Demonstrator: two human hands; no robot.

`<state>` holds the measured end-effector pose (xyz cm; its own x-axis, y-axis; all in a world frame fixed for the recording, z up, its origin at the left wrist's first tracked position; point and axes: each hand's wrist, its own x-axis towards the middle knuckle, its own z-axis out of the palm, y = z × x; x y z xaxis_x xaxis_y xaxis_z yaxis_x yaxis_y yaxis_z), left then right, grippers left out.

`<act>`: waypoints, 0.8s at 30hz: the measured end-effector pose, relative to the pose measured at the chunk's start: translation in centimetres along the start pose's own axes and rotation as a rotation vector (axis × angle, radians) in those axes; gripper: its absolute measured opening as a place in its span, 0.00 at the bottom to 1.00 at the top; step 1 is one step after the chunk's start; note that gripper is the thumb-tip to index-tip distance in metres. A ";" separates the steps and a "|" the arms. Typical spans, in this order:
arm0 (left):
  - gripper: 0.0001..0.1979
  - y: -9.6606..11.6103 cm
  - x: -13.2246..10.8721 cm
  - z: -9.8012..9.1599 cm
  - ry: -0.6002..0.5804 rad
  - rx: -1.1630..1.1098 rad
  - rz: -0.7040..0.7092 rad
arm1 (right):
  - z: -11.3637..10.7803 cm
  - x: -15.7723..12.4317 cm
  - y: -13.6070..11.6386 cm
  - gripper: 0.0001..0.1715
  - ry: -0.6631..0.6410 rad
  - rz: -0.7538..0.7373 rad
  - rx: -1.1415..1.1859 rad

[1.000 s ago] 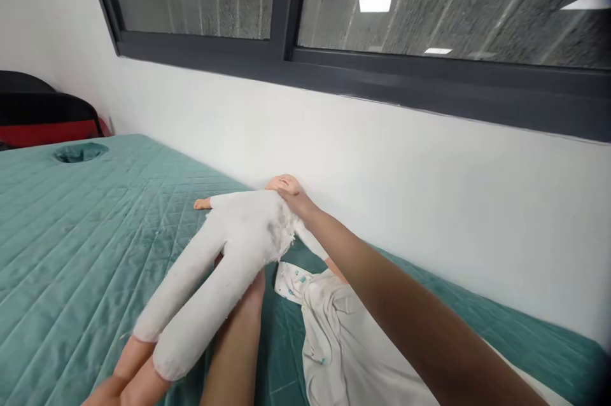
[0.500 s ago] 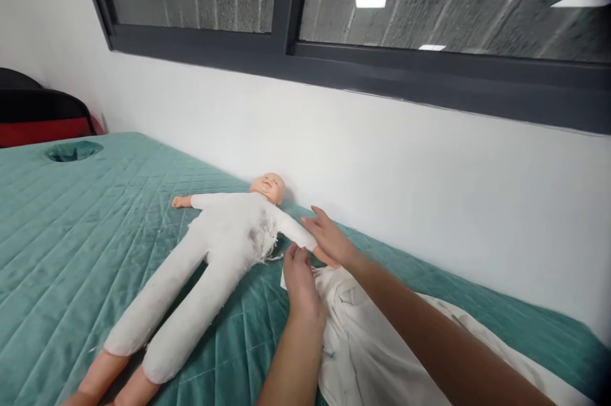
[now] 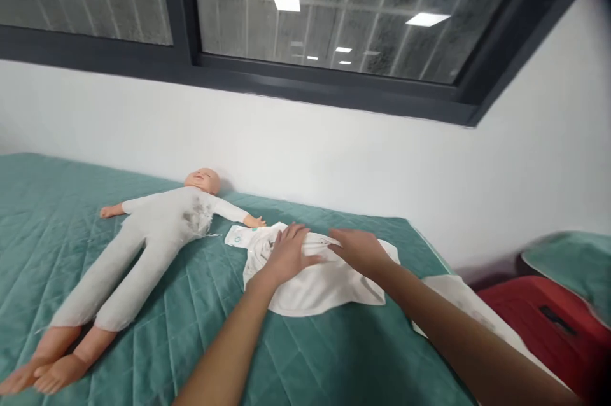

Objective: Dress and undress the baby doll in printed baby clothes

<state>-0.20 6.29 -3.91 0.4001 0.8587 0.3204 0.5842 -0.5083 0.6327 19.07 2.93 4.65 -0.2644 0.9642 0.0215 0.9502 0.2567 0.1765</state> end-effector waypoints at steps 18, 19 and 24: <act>0.10 17.4 -20.2 -9.5 0.679 -0.452 0.170 | -7.1 -19.6 -9.6 0.30 -0.243 -0.221 1.232; 0.14 17.9 -22.3 -8.5 0.651 -0.474 0.239 | -6.2 -20.5 -11.3 0.25 -0.234 -0.249 1.326; 0.31 15.9 -31.1 -5.7 0.450 -0.298 0.085 | -4.8 -24.6 -18.6 0.17 -0.141 -0.078 1.783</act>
<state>-7.38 -28.10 0.15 0.0576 0.7919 0.6079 0.3117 -0.5927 0.7426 7.14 -25.86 5.54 -0.3890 0.9208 -0.0271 -0.0249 -0.0399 -0.9989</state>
